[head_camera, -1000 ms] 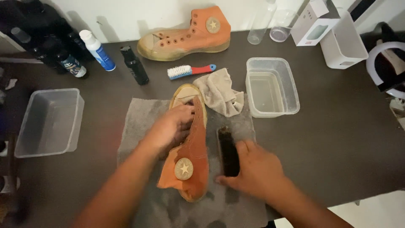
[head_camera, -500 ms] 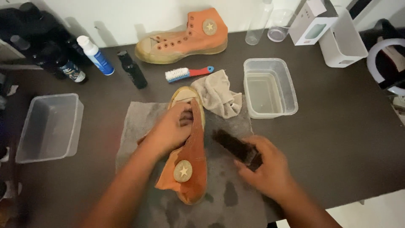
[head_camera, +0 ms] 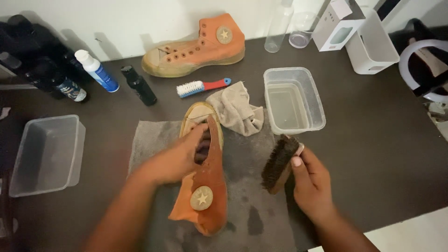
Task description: Brushing and wiping the side of a high-top sneaker to clean it using a brush and a cloth.
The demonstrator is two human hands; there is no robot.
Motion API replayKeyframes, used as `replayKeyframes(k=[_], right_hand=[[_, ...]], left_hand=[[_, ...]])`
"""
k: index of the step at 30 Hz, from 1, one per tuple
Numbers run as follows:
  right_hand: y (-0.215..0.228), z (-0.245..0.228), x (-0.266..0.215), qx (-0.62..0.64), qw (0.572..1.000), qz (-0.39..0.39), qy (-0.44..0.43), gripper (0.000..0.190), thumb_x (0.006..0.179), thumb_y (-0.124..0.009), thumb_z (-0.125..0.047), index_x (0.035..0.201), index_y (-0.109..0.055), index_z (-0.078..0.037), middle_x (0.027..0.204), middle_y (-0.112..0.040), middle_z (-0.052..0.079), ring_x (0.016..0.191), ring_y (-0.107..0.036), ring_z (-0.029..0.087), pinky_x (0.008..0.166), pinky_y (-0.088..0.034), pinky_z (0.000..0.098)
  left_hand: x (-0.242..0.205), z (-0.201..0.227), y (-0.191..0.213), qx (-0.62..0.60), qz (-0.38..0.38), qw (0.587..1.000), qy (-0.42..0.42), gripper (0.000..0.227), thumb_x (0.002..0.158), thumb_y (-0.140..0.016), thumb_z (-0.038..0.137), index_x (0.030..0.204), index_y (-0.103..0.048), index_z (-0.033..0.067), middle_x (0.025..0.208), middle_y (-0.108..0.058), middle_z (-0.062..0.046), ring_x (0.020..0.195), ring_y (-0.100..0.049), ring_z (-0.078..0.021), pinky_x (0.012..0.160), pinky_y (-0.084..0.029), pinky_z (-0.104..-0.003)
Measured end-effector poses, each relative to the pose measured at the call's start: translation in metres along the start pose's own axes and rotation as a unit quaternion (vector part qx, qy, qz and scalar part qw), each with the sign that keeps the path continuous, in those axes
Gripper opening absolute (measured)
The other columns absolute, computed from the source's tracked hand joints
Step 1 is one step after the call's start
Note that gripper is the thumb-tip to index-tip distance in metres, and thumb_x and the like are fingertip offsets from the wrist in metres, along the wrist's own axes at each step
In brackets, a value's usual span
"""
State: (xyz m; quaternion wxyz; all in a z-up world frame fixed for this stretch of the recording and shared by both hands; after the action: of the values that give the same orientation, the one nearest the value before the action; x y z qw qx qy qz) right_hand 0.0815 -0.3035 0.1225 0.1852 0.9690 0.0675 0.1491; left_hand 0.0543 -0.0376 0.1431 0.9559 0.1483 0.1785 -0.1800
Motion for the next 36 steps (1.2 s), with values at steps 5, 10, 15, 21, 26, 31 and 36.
replayKeyframes(k=[5, 10, 15, 21, 26, 31, 36], right_hand=[[-0.008, 0.008, 0.007, 0.115, 0.989, -0.009, -0.091, 0.046, 0.104, -0.045, -0.023, 0.142, -0.060, -0.002, 0.136, -0.067, 0.007, 0.128, -0.060, 0.018, 0.112, -0.045, 0.0335], [-0.005, -0.007, 0.022, 0.056, 0.990, -0.030, -0.129, 0.038, 0.103, -0.049, -0.028, 0.125, -0.073, -0.008, 0.111, -0.070, -0.002, 0.103, -0.061, 0.010, 0.093, -0.045, 0.0267], [-0.026, 0.019, 0.021, 0.096, 0.973, -0.112, -0.176, 0.042, 0.099, -0.052, -0.023, 0.130, -0.074, -0.006, 0.114, -0.076, 0.005, 0.104, -0.070, 0.018, 0.092, -0.051, 0.0303], [-0.039, 0.002, 0.018, 0.206, 0.946, -0.207, -0.141, 0.054, 0.090, -0.054, -0.014, 0.141, -0.064, 0.000, 0.130, -0.071, 0.010, 0.115, -0.067, 0.022, 0.098, -0.050, 0.0354], [-0.026, -0.025, 0.035, 0.184, 0.969, -0.140, -0.090, 0.055, 0.090, -0.064, -0.013, 0.143, -0.059, 0.001, 0.138, -0.068, 0.010, 0.122, -0.062, 0.014, 0.108, -0.047, 0.0315], [-0.009, -0.033, 0.047, 0.213, 0.974, -0.072, 0.030, 0.043, 0.090, -0.063, 0.005, 0.134, -0.061, 0.006, 0.092, -0.071, 0.023, 0.052, -0.064, 0.022, 0.054, -0.061, 0.0393], [0.025, -0.028, 0.057, 0.178, 0.970, -0.022, 0.167, 0.044, 0.096, -0.059, 0.009, 0.139, -0.052, 0.012, 0.109, -0.066, 0.021, 0.063, -0.067, 0.018, 0.062, -0.061, 0.0360]], left_hand=[[0.002, -0.002, -0.004, -0.076, -0.028, 0.995, -0.061, 0.097, 0.078, -0.079, 0.009, 0.156, -0.022, 0.0147, 0.143, -0.058, -0.015, 0.129, -0.065, -0.0234, 0.105, -0.058, -0.040], [0.003, -0.004, 0.003, -0.091, -0.015, 0.993, -0.075, 0.086, 0.083, -0.068, 0.009, 0.157, -0.025, 0.0183, 0.145, -0.055, -0.011, 0.133, -0.059, -0.0255, 0.109, -0.052, -0.041], [0.012, -0.014, 0.015, -0.094, 0.067, 0.989, -0.096, 0.045, 0.091, -0.050, 0.003, 0.135, -0.048, 0.0113, 0.140, -0.061, -0.011, 0.132, -0.062, -0.0224, 0.116, -0.048, -0.039], [0.011, -0.010, 0.020, 0.069, 0.169, 0.983, 0.030, 0.041, 0.095, -0.052, 0.013, 0.134, -0.059, 0.0207, 0.134, -0.074, -0.002, 0.123, -0.072, -0.0186, 0.101, -0.054, -0.035], [0.018, -0.010, 0.025, 0.046, 0.170, 0.980, 0.090, 0.033, 0.088, -0.055, 0.006, 0.112, -0.075, 0.0173, 0.116, -0.081, 0.000, 0.107, -0.076, -0.0168, 0.091, -0.056, -0.033], [0.008, 0.003, 0.022, 0.056, 0.178, 0.982, -0.005, 0.034, 0.087, -0.062, 0.008, 0.118, -0.075, 0.0087, 0.108, -0.080, -0.014, 0.107, -0.076, -0.0348, 0.089, -0.060, -0.047], [0.010, -0.001, 0.025, 0.047, 0.165, 0.984, -0.048, 0.037, 0.085, -0.063, 0.011, 0.119, -0.073, 0.0018, 0.114, -0.078, -0.021, 0.111, -0.072, -0.0401, 0.095, -0.056, -0.054]])
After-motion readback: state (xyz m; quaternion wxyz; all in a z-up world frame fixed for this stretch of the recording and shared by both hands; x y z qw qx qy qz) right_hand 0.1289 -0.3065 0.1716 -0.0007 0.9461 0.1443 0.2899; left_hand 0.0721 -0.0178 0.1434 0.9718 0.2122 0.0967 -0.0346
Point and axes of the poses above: each hand's wrist, its own x-axis towards the middle knuckle, its own y-axis out of the back of the hand, z = x × y, the point moved 9 cm from there along x, towards the middle knuckle
